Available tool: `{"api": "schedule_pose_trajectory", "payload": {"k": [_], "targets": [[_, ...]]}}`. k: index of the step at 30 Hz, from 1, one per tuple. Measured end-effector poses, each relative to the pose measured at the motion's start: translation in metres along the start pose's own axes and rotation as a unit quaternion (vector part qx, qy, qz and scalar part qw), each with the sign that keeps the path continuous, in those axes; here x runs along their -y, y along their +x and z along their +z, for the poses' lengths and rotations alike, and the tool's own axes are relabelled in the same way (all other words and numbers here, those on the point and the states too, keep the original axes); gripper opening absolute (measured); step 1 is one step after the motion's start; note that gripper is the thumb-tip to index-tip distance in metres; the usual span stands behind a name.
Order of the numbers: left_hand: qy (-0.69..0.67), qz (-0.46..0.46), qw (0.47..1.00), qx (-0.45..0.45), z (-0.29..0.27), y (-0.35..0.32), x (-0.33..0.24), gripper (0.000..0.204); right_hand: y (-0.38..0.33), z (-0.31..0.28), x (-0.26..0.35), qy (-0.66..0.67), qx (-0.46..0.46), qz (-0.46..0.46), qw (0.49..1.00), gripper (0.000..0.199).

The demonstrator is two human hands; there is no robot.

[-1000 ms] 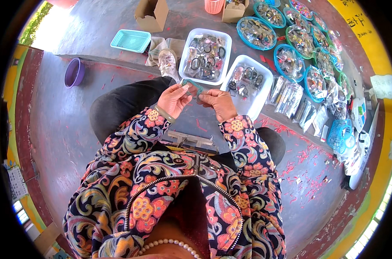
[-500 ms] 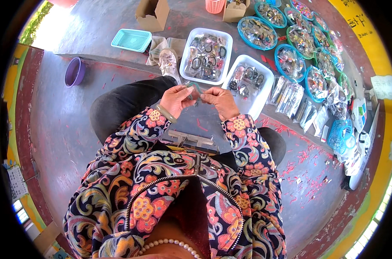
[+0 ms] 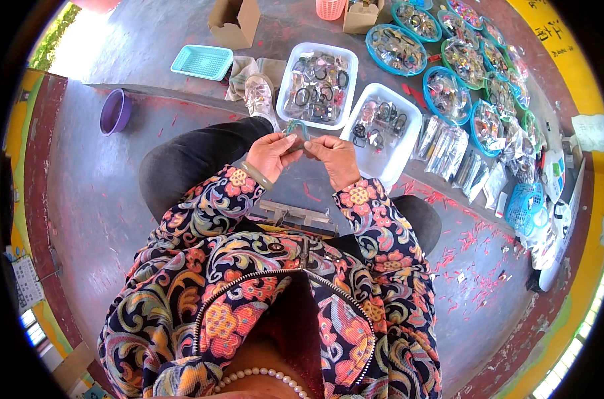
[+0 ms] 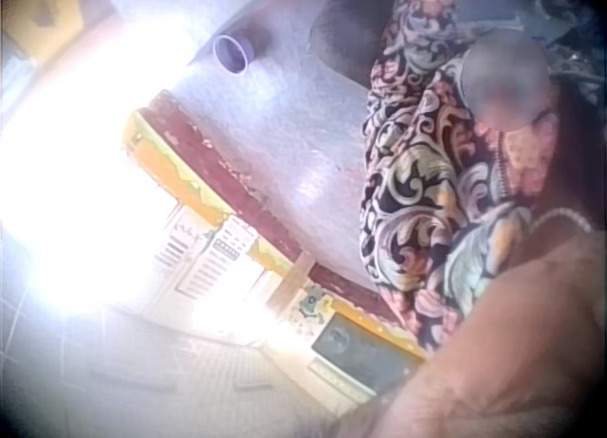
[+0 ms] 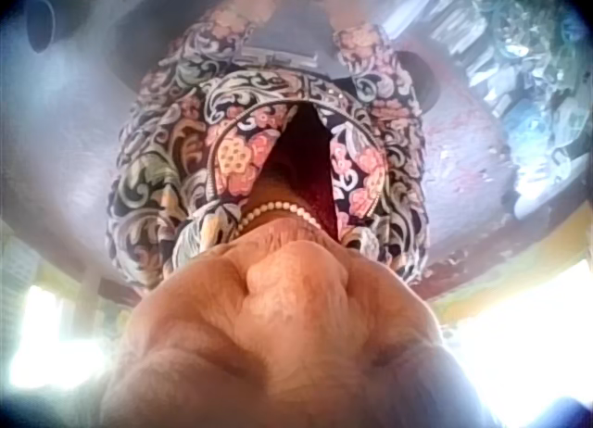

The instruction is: The person sits on the floor and repeatedly picks up small hair accessories from a white tray, places them into clear plastic bags, and sets the packaged items aside. The task involves handling small objects one by one and organizing them into bags.

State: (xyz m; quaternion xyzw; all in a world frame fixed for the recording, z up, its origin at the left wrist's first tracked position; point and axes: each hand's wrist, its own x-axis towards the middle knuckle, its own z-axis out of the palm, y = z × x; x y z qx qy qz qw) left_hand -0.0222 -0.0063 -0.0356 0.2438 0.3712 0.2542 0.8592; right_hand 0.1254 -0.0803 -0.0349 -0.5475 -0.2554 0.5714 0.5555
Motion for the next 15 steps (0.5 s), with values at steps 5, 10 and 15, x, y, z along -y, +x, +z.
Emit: {"api": "schedule_pose_trajectory", "payload": {"k": [5, 10, 15], "targets": [[0.01, 0.018, 1.0, 0.004, -0.0013, -0.0011, 0.001, 0.016, 0.0033, -0.0013, -0.0003, -0.034, 0.024, -0.002, 0.999, 0.015], [0.07, 0.028, 0.997, 0.008, 0.0014, -0.0002, 0.0007, 0.017, 0.0065, -0.0073, -0.0025, -0.049, 0.042, 0.0, 0.998, 0.014], [0.192, 0.011, 0.979, 0.067, -0.0005, -0.0012, 0.0064, 0.022, 0.0087, -0.0102, 0.0011, 0.032, 0.074, 0.042, 0.996, 0.015]]}}
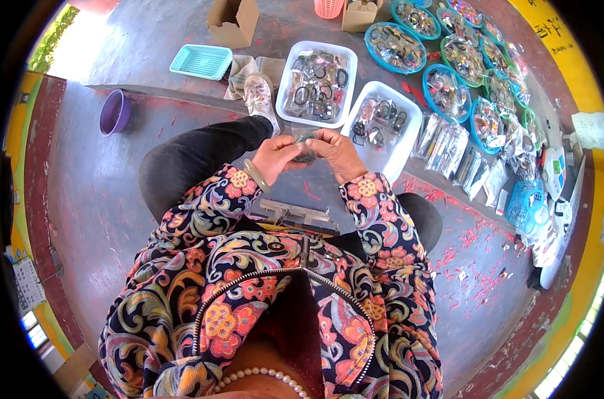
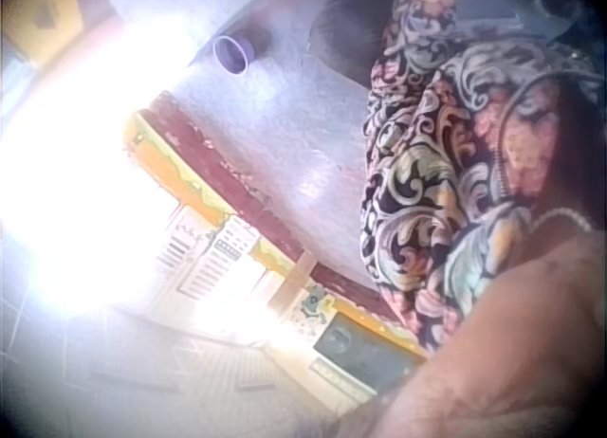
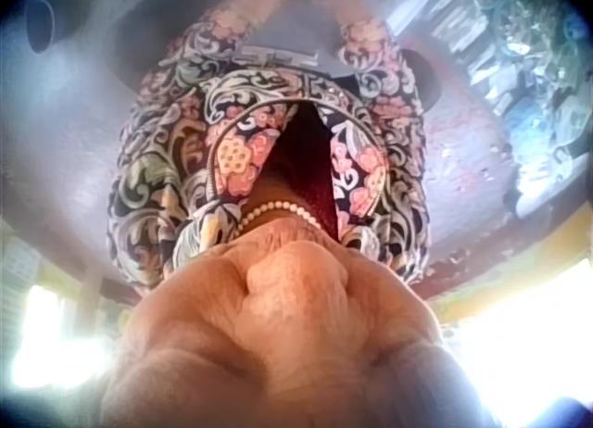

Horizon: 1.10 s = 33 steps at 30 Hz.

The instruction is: The person sits on the floor and repeatedly picks up small hair accessories from a white tray, places them into clear plastic bags, and sets the packaged items aside. The task involves handling small objects one by one and organizing them into bags.

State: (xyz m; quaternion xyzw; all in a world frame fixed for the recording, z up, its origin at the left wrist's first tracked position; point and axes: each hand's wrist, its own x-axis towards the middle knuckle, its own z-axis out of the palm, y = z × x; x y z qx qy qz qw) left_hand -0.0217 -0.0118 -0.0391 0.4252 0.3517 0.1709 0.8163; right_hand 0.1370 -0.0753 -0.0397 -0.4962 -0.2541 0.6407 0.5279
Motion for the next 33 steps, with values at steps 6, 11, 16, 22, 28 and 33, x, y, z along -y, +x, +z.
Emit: {"api": "schedule_pose_trajectory", "payload": {"k": [6, 11, 16, 22, 28, 33], "targets": [[0.087, -0.008, 0.996, 0.026, 0.002, -0.002, -0.006, 0.021, 0.001, -0.006, -0.007, 0.026, -0.013, -0.009, 1.0, 0.014], [0.063, -0.001, 0.998, -0.002, 0.005, -0.002, -0.004, 0.018, -0.001, 0.0, -0.01, 0.039, -0.046, -0.063, 0.996, 0.013], [0.03, -0.014, 0.999, -0.03, 0.002, -0.002, -0.004, 0.017, -0.001, 0.001, -0.009, 0.026, -0.048, -0.046, 0.997, 0.013], [0.031, -0.032, 0.999, -0.02, -0.002, 0.0, -0.003, 0.016, -0.001, 0.002, 0.003, 0.016, -0.074, -0.022, 0.997, 0.017], [0.066, -0.059, 0.996, 0.01, -0.001, -0.001, -0.004, 0.017, -0.001, -0.003, -0.003, 0.015, -0.079, -0.044, 0.996, 0.018], [0.051, -0.062, 0.997, 0.018, -0.002, 0.0, -0.004, 0.018, -0.002, -0.003, -0.005, 0.05, -0.087, -0.019, 0.995, 0.019]]}}
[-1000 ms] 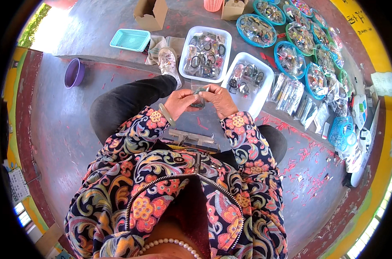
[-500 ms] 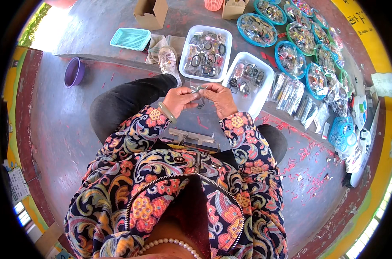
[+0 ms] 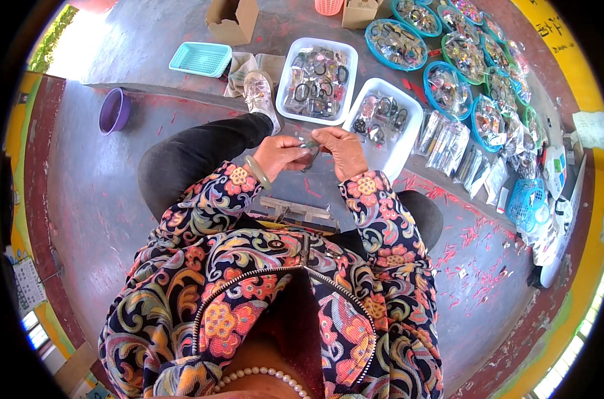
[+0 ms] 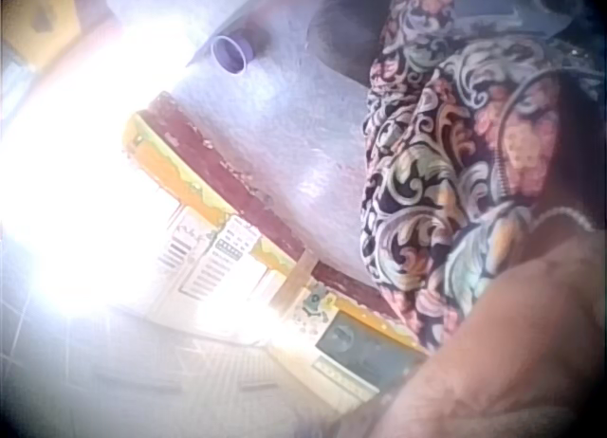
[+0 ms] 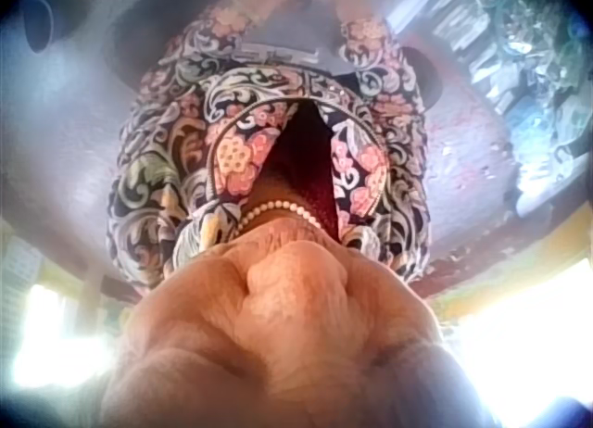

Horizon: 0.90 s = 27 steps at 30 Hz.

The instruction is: The person sits on the floor and repeatedly picks up small hair accessories from a white tray, places them into clear plastic bags, and sets the packaged items aside. The task involves handling small objects one by one and organizing them into bags.

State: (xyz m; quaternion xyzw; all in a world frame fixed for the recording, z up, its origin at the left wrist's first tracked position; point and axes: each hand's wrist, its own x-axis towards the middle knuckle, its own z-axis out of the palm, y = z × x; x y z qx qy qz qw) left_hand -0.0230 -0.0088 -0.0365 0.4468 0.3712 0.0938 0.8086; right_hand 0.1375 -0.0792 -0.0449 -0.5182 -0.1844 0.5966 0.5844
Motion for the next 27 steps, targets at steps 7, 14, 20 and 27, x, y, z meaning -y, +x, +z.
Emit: {"api": "schedule_pose_trajectory", "payload": {"k": [7, 14, 20, 27], "targets": [[0.023, -0.021, 0.999, 0.022, 0.001, -0.002, -0.004, 0.016, -0.003, 0.003, 0.005, -0.023, 0.012, 0.011, 1.0, 0.021], [0.013, -0.027, 0.999, -0.012, 0.003, 0.0, -0.005, 0.012, -0.007, 0.016, -0.003, 0.092, -0.061, 0.006, 0.994, 0.02], [-0.005, -0.011, 1.0, -0.003, -0.002, 0.004, 0.005, 0.01, -0.003, 0.011, -0.005, 0.043, -0.035, 0.028, 0.998, 0.02], [0.002, -0.019, 1.0, -0.001, 0.003, 0.0, 0.0, 0.01, 0.0, 0.009, -0.002, 0.03, -0.039, -0.002, 0.999, 0.018]]}}
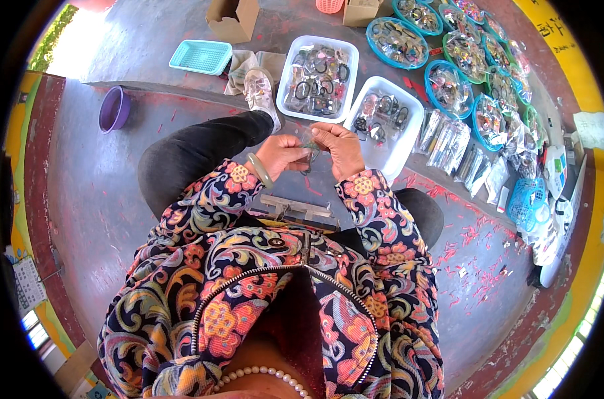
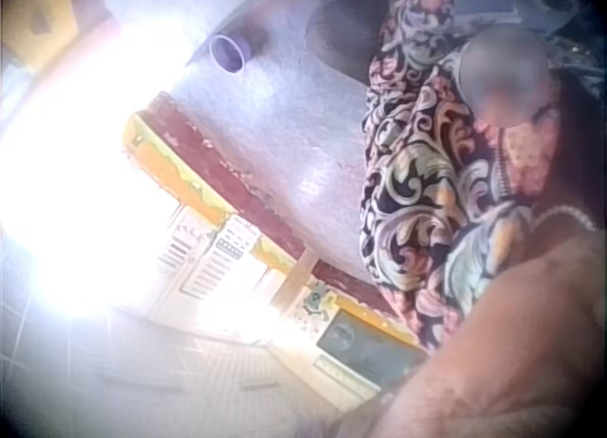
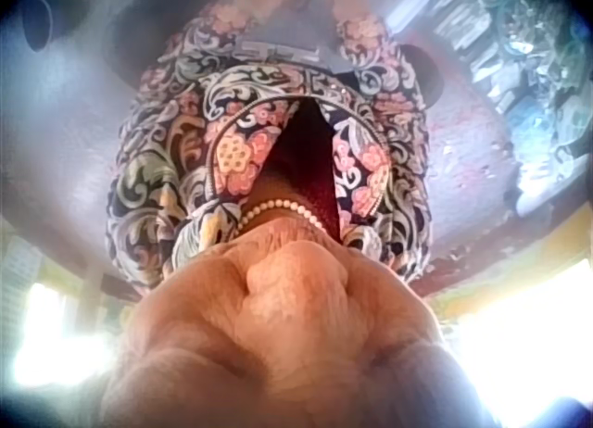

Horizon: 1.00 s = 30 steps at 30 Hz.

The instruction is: The person sits on the floor and repeatedly picks up small hair accessories from a white tray, places them into clear plastic bags, and sets the packaged items aside. The task involves handling small objects one by one and organizing them into bags.

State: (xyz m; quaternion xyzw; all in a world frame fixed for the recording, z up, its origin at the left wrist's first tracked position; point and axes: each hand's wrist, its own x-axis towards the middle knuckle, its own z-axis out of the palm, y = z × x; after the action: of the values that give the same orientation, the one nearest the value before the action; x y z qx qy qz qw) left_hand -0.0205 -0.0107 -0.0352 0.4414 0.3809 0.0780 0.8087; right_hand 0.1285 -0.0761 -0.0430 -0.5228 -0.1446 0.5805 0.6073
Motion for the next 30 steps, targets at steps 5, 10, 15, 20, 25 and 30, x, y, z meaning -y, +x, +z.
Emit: {"api": "schedule_pose_trajectory", "payload": {"k": [5, 10, 15, 20, 25, 30], "targets": [[0.002, 0.002, 1.0, -0.004, 0.001, -0.004, -0.004, 0.015, 0.0, 0.0, 0.001, -0.013, 0.002, -0.023, 1.0, 0.018], [-0.009, -0.016, 0.999, 0.03, 0.0, -0.005, -0.008, 0.019, -0.003, 0.0, 0.005, -0.041, 0.02, -0.051, 0.998, 0.019], [0.025, -0.032, 0.999, 0.03, -0.002, -0.003, -0.007, 0.019, -0.007, 0.004, 0.004, -0.068, 0.031, -0.056, 0.996, 0.02], [0.024, -0.025, 0.999, -0.003, -0.002, -0.002, -0.003, 0.016, -0.009, 0.008, 0.005, -0.063, 0.035, -0.075, 0.995, 0.024], [0.095, 0.007, 0.993, -0.066, -0.008, 0.004, 0.004, 0.013, -0.006, 0.008, 0.006, -0.081, 0.03, -0.089, 0.992, 0.024], [0.088, 0.108, 0.975, -0.172, -0.003, 0.001, -0.007, 0.014, -0.001, 0.001, 0.003, -0.128, -0.034, -0.088, 0.987, 0.024]]}}
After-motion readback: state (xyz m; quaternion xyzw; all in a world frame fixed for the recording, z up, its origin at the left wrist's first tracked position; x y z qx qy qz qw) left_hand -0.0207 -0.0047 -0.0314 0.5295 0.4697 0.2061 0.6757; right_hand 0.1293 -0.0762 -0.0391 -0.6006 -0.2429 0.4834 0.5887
